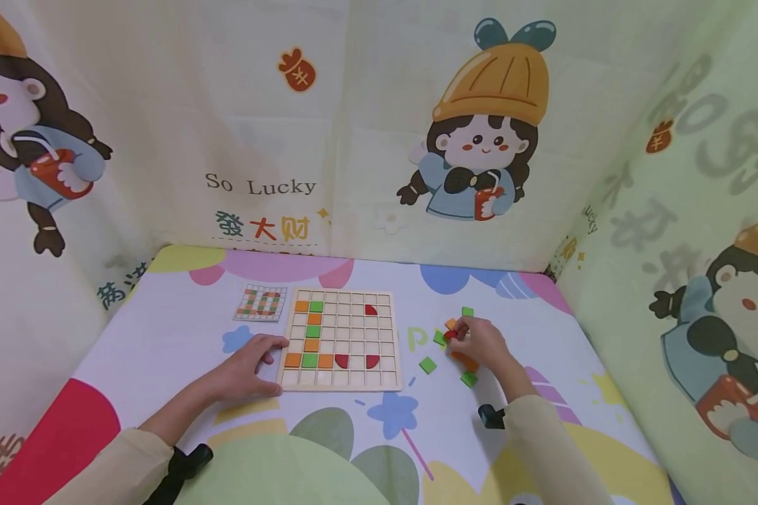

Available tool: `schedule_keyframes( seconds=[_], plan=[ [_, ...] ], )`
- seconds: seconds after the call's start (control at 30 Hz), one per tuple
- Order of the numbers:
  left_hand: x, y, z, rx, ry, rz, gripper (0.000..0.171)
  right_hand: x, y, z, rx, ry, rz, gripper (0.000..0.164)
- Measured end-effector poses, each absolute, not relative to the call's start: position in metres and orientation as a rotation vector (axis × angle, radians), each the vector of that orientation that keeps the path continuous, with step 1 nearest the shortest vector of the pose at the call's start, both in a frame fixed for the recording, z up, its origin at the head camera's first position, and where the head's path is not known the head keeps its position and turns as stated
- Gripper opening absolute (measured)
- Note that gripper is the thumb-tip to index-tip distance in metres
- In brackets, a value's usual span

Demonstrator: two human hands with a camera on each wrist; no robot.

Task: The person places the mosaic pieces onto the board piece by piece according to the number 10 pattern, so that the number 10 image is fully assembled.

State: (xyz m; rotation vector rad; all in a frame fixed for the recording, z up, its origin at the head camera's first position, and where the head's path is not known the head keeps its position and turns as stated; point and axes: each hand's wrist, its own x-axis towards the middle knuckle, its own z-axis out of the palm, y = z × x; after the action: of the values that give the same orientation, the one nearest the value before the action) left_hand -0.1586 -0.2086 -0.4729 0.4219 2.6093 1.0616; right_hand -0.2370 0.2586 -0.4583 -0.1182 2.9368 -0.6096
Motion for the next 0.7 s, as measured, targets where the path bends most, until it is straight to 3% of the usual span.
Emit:
schedule_keyframes(
  seconds=[0.7],
  plan=[
    [-0.160, -0.209, -0.476, 0.421, 2.615, 1.054, 0.080, -0.251, 0.197, -0.452, -0.416, 2.967, -0.714, 0.018]
  ],
)
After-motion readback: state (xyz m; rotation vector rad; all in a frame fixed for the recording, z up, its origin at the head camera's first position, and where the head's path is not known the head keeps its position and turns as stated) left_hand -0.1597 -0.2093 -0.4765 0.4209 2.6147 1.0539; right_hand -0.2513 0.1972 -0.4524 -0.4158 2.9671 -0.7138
